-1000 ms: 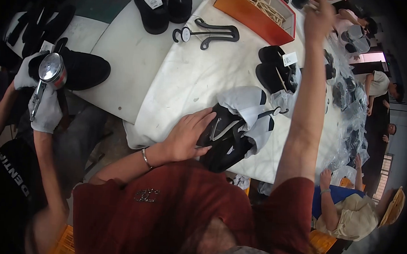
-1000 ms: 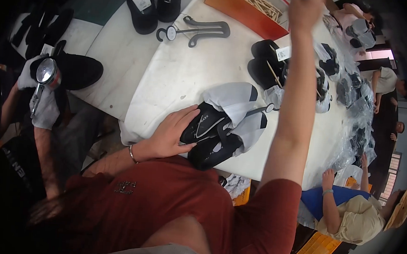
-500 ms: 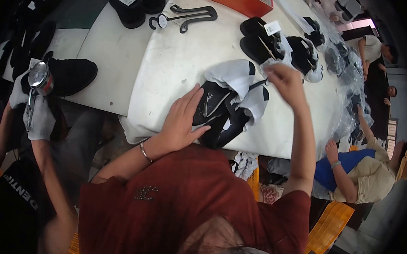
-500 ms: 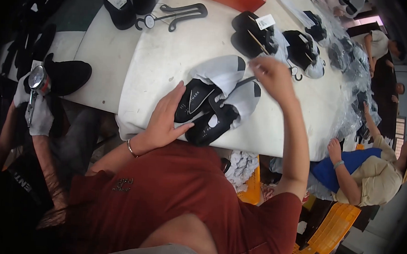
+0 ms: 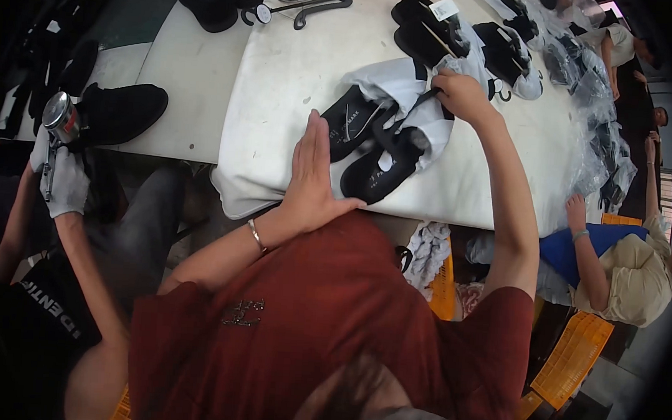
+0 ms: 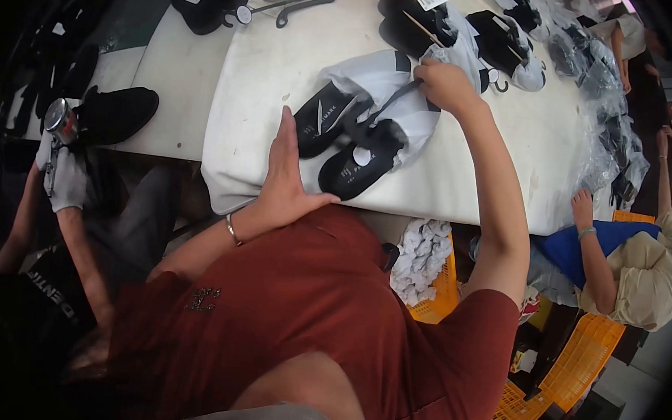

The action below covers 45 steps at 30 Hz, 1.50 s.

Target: Wrapping sandals in tissue paper and attaching plastic hangers and tags in a factory setting.

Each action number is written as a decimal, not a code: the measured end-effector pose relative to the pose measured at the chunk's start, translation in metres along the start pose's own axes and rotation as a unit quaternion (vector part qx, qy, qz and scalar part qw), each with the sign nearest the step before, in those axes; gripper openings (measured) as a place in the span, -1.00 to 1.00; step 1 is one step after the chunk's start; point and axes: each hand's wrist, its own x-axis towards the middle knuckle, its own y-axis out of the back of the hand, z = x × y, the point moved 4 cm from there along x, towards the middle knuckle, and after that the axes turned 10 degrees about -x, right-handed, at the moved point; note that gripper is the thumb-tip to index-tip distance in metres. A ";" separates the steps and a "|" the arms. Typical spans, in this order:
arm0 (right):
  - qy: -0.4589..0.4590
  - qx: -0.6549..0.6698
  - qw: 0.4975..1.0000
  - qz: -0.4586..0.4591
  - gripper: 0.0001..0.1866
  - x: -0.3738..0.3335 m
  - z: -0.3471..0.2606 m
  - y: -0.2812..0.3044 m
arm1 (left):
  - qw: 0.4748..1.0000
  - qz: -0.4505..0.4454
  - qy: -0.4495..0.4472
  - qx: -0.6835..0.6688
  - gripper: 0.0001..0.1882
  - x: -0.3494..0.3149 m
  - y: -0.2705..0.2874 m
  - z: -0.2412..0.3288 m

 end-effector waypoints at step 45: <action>-0.002 -0.245 0.961 -0.126 -0.93 -0.013 -0.132 0.024 | 0.588 0.128 0.156 -0.783 -0.89 0.165 0.069 -0.097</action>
